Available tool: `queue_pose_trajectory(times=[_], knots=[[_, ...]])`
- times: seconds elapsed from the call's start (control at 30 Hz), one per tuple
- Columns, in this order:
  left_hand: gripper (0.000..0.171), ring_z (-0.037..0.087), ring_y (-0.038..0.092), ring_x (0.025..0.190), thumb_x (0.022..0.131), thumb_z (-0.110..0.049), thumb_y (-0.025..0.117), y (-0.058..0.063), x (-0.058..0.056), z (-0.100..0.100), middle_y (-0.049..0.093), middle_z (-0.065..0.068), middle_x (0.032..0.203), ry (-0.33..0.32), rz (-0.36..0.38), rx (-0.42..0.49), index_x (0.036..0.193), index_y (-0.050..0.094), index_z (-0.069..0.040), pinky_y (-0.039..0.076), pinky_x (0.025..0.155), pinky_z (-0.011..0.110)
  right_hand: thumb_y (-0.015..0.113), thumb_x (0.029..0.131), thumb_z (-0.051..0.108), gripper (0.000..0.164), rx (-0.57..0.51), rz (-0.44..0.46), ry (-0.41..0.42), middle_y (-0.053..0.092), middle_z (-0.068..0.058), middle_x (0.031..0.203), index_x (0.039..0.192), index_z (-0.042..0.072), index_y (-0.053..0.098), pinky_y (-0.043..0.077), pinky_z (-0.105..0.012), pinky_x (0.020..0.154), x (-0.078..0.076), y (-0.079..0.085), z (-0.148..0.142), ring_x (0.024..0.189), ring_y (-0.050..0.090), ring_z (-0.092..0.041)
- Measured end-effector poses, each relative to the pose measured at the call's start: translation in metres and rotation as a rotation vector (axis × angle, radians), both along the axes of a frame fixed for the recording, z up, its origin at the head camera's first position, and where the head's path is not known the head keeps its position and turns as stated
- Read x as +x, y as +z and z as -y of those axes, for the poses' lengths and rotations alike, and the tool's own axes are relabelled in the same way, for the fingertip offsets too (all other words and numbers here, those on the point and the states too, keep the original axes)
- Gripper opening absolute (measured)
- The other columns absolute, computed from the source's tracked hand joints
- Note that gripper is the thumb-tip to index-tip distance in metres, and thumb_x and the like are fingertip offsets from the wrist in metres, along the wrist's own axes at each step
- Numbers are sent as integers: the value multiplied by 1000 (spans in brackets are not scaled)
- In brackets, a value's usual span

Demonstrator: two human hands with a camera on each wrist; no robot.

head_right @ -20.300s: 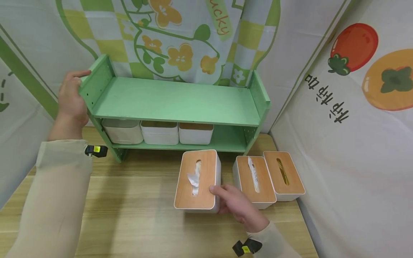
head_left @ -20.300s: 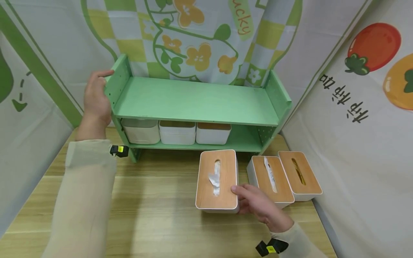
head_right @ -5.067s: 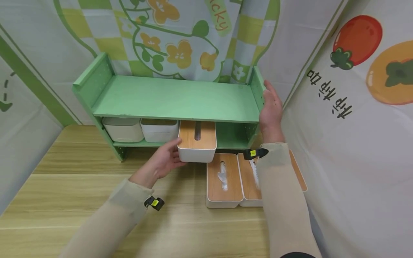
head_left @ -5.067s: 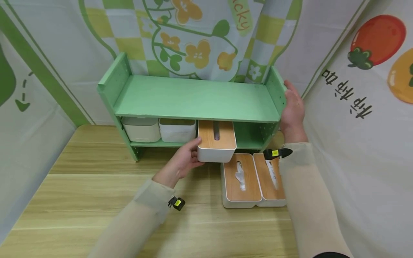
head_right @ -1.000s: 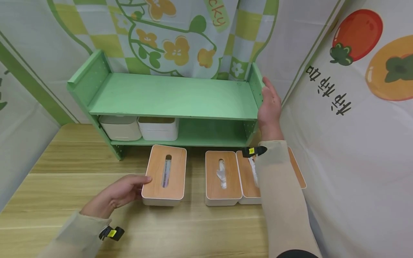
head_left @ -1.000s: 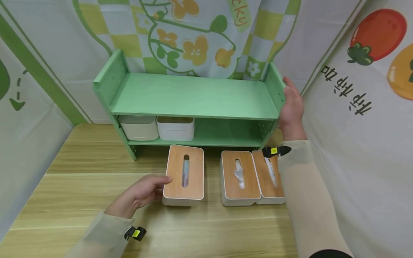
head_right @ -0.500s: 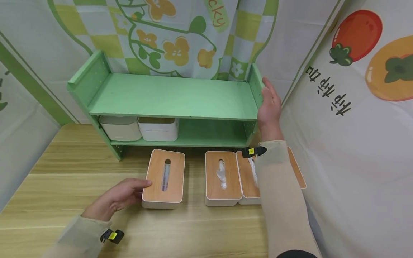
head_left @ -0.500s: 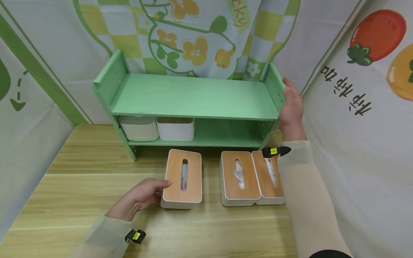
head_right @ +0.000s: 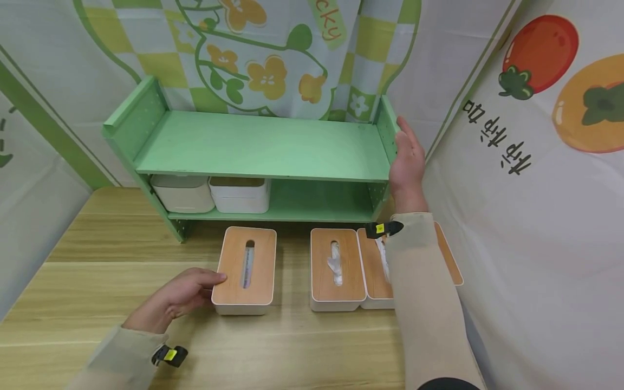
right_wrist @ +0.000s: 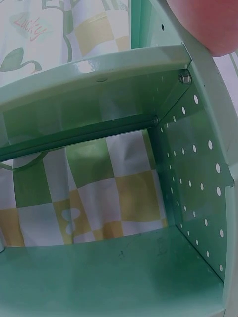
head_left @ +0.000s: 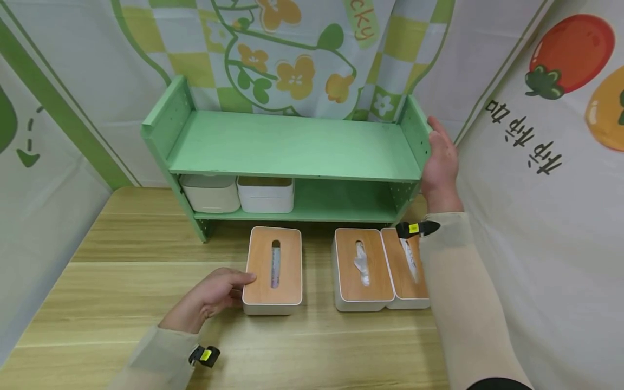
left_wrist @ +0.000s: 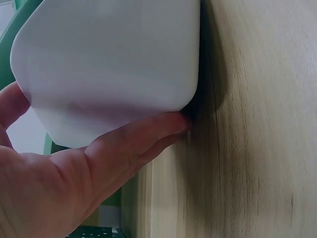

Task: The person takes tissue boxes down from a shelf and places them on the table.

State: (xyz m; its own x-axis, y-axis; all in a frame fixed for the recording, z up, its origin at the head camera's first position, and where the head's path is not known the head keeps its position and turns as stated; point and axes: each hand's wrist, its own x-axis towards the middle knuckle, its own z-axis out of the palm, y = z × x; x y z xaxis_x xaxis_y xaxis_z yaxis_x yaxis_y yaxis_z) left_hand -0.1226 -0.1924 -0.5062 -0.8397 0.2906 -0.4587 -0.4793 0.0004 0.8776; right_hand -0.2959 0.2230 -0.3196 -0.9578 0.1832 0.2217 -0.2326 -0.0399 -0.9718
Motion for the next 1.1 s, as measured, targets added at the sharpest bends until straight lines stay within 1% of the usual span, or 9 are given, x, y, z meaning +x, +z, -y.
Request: queue_pose_trajectory(times=[0.07,0.23,0.3,0.43,0.53,0.67,0.8,0.87,1.1], knots=[[44,25,66,86,100,-16,59,1,0,1,70,16,95,3,0,-6,121,52,22,54,76,42,38,107,32,41,3,3,-1,40,6,151,146,30,50,38,-35,101,0,0,0,123,46,-19],[38,23,65,82,100,-12,56,1,1,2,69,13,89,0,-6,-19,119,53,21,54,71,39,41,107,31,40,-31,6,0,49,-5,144,145,30,53,46,-31,87,1,0,0,100,55,-18],[37,22,65,79,100,-11,56,1,2,2,69,13,87,6,-8,-23,118,54,21,54,69,38,41,107,30,40,-39,0,3,51,-6,141,145,29,53,47,-31,85,1,0,0,97,56,-19],[37,21,66,75,99,-10,57,2,2,1,70,14,86,20,-19,-39,117,56,21,54,65,36,41,107,30,40,-48,3,5,52,-7,141,145,29,53,46,-34,90,1,1,0,104,56,-22],[38,21,67,75,100,-10,57,3,2,-1,71,16,87,26,-30,-54,119,55,22,54,65,37,40,107,31,40,-24,4,0,48,-3,146,145,30,52,43,-35,96,1,1,0,115,52,-21],[39,22,68,77,100,-10,56,4,1,-5,71,18,90,24,-33,-81,121,54,22,55,67,37,38,107,32,42,27,3,-4,36,9,154,147,30,49,31,-30,108,1,1,0,135,35,-13],[38,22,67,78,100,-10,57,4,-1,-11,71,16,89,24,-28,-103,121,55,21,55,68,37,36,107,33,42,63,2,-15,31,13,156,148,30,48,20,-28,112,0,1,-1,141,23,-7],[38,23,67,79,100,-11,58,3,-2,-14,71,15,89,25,-24,-112,122,56,20,55,68,37,36,107,32,43,68,-2,-19,30,12,157,148,29,48,21,-27,112,0,1,-1,141,23,-7],[35,22,67,79,99,-11,59,1,-7,-29,71,15,89,22,-32,-123,118,59,18,56,69,38,38,107,29,43,-3,-21,1,38,6,152,148,26,50,35,-33,105,1,2,1,130,41,-18]])
